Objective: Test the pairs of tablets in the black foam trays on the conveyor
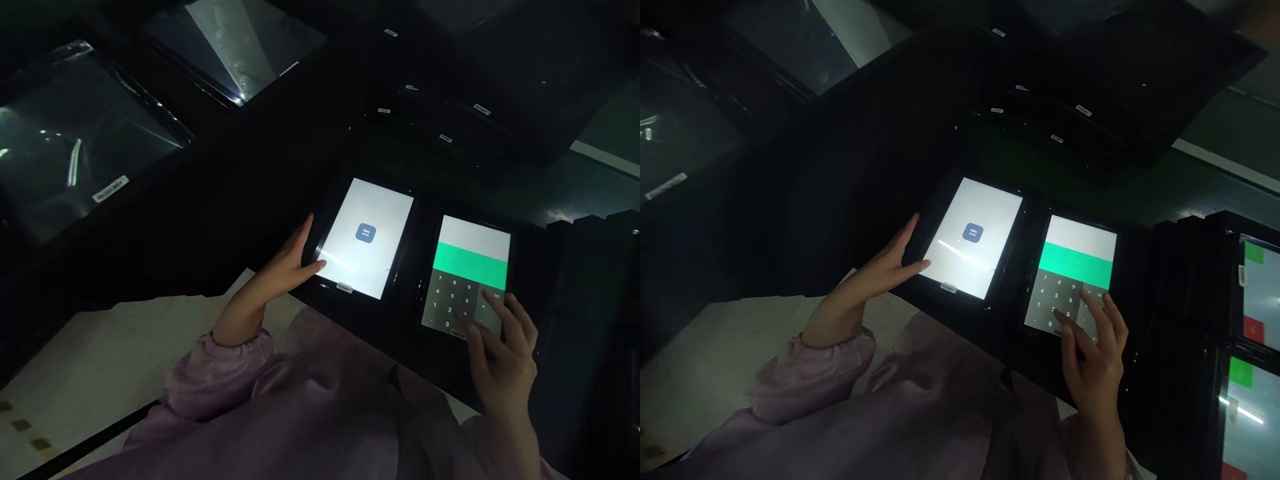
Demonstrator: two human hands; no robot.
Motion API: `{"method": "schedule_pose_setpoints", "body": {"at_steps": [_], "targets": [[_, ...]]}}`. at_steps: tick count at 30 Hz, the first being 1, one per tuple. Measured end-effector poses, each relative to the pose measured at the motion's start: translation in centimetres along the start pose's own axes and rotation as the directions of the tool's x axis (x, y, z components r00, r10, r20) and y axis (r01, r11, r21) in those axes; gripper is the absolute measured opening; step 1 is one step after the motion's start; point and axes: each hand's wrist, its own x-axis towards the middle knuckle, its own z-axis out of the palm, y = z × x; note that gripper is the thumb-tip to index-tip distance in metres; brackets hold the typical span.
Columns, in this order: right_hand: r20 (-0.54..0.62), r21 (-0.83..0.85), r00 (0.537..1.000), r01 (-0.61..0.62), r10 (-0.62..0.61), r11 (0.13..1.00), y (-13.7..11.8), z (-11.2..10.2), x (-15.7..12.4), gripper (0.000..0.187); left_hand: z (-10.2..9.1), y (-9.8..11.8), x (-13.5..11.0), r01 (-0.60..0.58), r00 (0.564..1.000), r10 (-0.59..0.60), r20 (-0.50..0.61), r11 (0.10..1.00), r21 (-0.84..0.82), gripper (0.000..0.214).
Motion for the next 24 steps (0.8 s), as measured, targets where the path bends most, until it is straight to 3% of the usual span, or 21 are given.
{"method": "schedule_pose_setpoints", "body": {"at_steps": [3, 6, 9, 14, 21, 24], "targets": [[-0.075, -0.083, 0.978, -0.199, 0.193, 0.977, 0.9, -0.4, 1.4, 0.037, 0.1, 1.2, 0.5, 0.039, 0.994, -0.039, -0.099, 0.999, -0.003, 0.095], [-0.099, -0.098, 0.941, -0.332, 0.323, 0.938, 2.5, -0.1, 2.9, 0.056, 0.8, 2.4, 2.2, -0.004, 0.971, -0.002, -0.238, 1.000, -0.028, 0.085], [-0.111, -0.093, 0.938, -0.338, 0.328, 0.936, 3.9, 1.0, 3.9, 0.063, 1.8, 3.0, 4.2, -0.086, 0.922, 0.056, -0.384, 0.994, -0.061, 0.073], [-0.076, -0.106, 0.963, -0.265, 0.258, 0.958, 4.7, 2.4, 4.2, 0.049, 2.7, 2.3, 5.4, -0.216, 0.827, 0.121, -0.549, 0.970, -0.112, 0.057], [-0.192, -0.151, 0.929, -0.347, 0.316, 0.926, 4.9, 2.0, 4.0, 0.050, 2.5, 2.2, 5.2, -0.212, 0.803, 0.123, -0.583, 0.973, -0.086, 0.048], [-0.153, -0.136, 0.949, -0.296, 0.275, 0.945, 4.9, 2.1, 4.0, 0.046, 2.5, 2.4, 5.3, -0.203, 0.805, 0.129, -0.579, 0.977, -0.065, 0.046]]}}
